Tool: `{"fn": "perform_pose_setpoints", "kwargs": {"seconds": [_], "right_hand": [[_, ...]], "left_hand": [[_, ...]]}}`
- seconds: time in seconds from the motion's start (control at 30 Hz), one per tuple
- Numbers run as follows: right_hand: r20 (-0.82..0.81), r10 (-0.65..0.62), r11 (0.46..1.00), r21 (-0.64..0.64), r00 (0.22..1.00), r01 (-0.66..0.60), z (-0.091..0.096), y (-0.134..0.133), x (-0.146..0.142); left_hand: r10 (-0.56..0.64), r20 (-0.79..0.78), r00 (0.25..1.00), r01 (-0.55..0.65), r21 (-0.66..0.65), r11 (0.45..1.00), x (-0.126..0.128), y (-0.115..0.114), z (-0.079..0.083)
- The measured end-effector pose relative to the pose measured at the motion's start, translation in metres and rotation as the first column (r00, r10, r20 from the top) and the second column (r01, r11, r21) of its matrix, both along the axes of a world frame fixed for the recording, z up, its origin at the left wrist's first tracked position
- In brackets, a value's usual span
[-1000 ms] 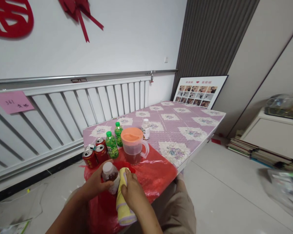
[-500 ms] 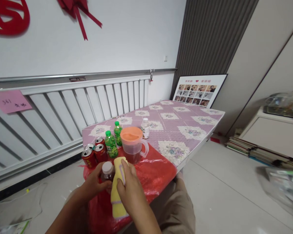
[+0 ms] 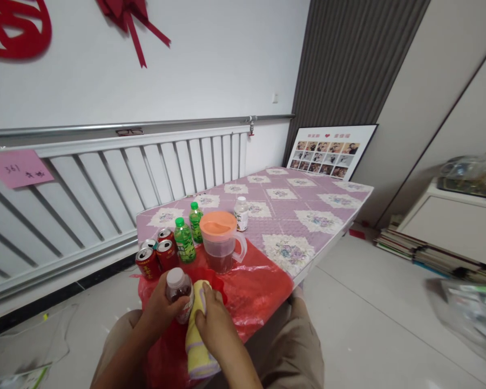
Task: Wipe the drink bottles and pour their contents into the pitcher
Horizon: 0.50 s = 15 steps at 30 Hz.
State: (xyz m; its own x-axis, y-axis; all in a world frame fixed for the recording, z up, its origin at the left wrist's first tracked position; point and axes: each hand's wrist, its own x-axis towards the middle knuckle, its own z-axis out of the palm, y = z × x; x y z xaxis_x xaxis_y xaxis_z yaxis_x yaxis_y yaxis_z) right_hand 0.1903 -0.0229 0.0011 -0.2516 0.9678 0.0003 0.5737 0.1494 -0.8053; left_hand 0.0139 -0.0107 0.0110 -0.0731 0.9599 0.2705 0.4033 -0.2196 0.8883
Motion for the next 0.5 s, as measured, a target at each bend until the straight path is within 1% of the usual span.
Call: {"fn": "perform_pose_setpoints", "kwargs": {"seconds": [0.1, 0.17, 0.27, 0.37, 0.43, 0.5], "right_hand": [[-0.034, -0.006, 1.000, 0.018, 0.999, 0.007, 0.004, 0.002, 0.002], [-0.060, -0.002, 0.998, 0.055, 0.998, 0.006, 0.011, 0.002, 0.002], [-0.090, 0.002, 0.991, 0.135, 0.996, 0.010, 0.029, 0.000, 0.001], [-0.094, 0.012, 0.980, 0.198, 0.996, 0.007, 0.047, -0.004, 0.000], [-0.081, 0.016, 0.976, 0.219, 0.997, 0.003, 0.052, -0.005, -0.002], [-0.058, 0.005, 0.976, 0.217, 0.998, 0.008, 0.049, -0.006, -0.004]], "left_hand": [[-0.150, 0.017, 0.989, 0.151, -0.030, 0.988, -0.008, -0.004, -0.002], [-0.192, 0.002, 0.981, 0.192, -0.050, 0.980, -0.014, -0.007, -0.001], [-0.195, -0.007, 0.981, 0.194, -0.076, 0.978, -0.017, -0.010, 0.002], [-0.200, 0.020, 0.980, 0.201, -0.085, 0.976, -0.015, -0.010, 0.004], [-0.171, 0.026, 0.985, 0.173, -0.071, 0.982, -0.012, -0.009, 0.003], [-0.116, 0.015, 0.993, 0.116, -0.044, 0.992, -0.009, -0.009, 0.000]]}}
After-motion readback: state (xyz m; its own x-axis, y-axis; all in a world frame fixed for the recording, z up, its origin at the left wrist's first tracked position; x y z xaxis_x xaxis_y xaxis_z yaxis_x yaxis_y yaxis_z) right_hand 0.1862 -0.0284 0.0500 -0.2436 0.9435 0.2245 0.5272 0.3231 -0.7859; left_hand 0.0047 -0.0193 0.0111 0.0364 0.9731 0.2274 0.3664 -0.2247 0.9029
